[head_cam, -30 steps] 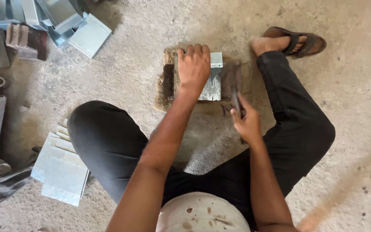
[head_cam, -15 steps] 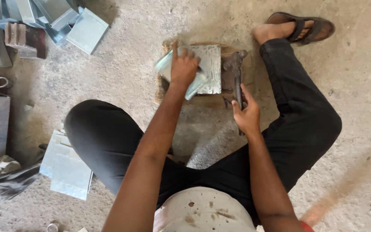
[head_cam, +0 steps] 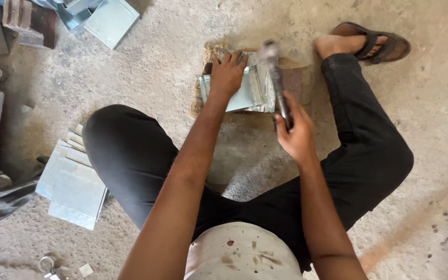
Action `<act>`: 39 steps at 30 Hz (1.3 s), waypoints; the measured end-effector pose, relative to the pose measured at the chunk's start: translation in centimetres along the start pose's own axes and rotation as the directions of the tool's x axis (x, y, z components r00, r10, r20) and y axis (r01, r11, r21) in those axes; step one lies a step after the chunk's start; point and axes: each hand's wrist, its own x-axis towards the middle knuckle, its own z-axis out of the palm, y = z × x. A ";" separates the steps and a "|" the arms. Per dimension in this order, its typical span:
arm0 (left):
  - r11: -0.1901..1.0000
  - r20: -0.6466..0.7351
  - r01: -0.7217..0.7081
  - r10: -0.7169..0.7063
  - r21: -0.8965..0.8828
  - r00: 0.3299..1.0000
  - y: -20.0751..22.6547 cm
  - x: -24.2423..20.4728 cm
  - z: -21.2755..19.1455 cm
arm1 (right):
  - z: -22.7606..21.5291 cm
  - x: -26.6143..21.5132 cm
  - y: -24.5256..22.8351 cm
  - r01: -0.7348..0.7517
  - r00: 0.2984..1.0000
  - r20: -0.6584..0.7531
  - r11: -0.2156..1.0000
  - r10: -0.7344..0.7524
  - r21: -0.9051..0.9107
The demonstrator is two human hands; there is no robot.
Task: The person sits on the floor and uses a hammer to repeatedly strike a rectangular metal piece placed on a wooden block. They frequently reposition and flip the metal piece to work on different edges and surfaces.
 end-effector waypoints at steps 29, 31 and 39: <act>0.984 0.122 -0.016 -0.005 0.177 0.993 6.0 0.8 -8.7 | -3.6 -0.9 -2.7 0.210 0.947 -0.202 0.957 -0.250 -0.200; 0.986 0.072 -0.019 0.007 0.164 0.997 6.1 0.6 -8.8 | -3.4 -0.4 -2.5 0.077 0.995 0.069 0.986 -0.067 -0.151; 0.992 0.128 -0.004 -0.012 0.122 0.992 6.5 0.5 -9.8 | -4.7 -2.8 -4.7 -0.146 0.944 -0.253 0.955 0.213 0.259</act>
